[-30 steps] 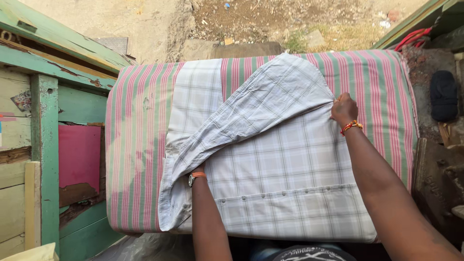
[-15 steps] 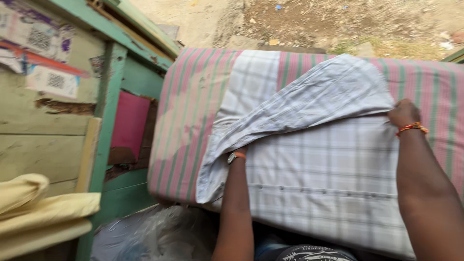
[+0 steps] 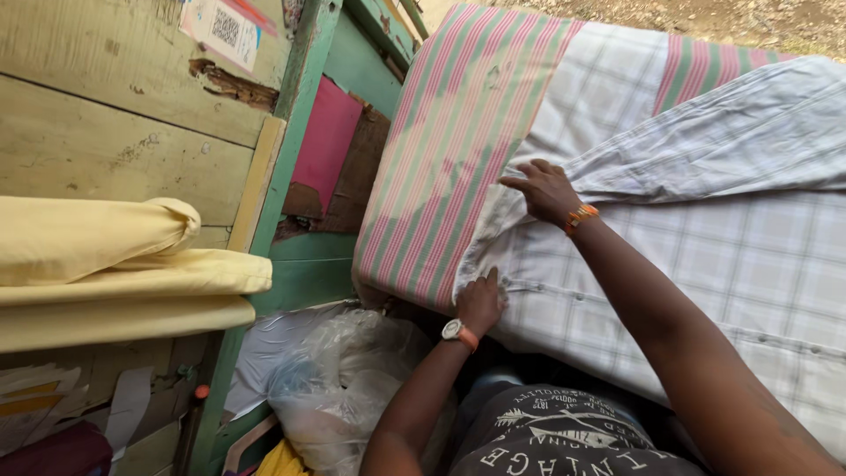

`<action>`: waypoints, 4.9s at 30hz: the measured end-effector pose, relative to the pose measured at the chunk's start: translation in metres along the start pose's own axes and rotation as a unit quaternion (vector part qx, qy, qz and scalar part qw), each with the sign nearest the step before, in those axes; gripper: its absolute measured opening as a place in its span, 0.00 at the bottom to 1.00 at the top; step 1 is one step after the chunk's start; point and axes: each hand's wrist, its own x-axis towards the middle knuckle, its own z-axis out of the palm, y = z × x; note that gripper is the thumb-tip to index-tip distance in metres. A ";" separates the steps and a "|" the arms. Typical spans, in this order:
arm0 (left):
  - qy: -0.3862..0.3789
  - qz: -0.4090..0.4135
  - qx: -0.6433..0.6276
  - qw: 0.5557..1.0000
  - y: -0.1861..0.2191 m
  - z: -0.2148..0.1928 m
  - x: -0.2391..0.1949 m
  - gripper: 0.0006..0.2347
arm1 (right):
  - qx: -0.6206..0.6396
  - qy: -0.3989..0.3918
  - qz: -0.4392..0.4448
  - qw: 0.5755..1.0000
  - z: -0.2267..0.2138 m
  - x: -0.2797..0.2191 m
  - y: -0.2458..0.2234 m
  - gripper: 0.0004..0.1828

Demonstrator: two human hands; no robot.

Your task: The person irons a white checkered shirt on a striped ironing board using a heavy metal iron. They repeatedly smooth the fabric, fold the sleeves, and press different sections of the shirt to remove wrinkles.

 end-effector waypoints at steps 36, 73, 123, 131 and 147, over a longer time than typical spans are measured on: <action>0.150 -0.166 -0.021 0.974 0.021 0.014 0.031 0.24 | -0.102 0.213 0.046 0.971 0.019 -0.141 0.100 0.06; 0.132 -0.174 0.066 0.974 0.041 0.019 -0.004 0.43 | -0.092 0.157 0.651 0.737 -0.116 -0.567 0.146 0.33; 0.284 0.400 0.025 0.871 0.237 -0.032 0.224 0.15 | -0.084 0.043 0.238 0.967 -0.007 -0.172 0.115 0.38; 0.392 0.170 -0.004 0.904 0.068 -0.079 0.157 0.08 | -0.097 -0.020 0.317 0.943 0.002 -0.153 0.110 0.45; 0.016 -0.121 -0.062 0.991 -0.029 -0.085 0.147 0.15 | -0.093 0.027 0.303 0.948 -0.008 -0.153 0.101 0.45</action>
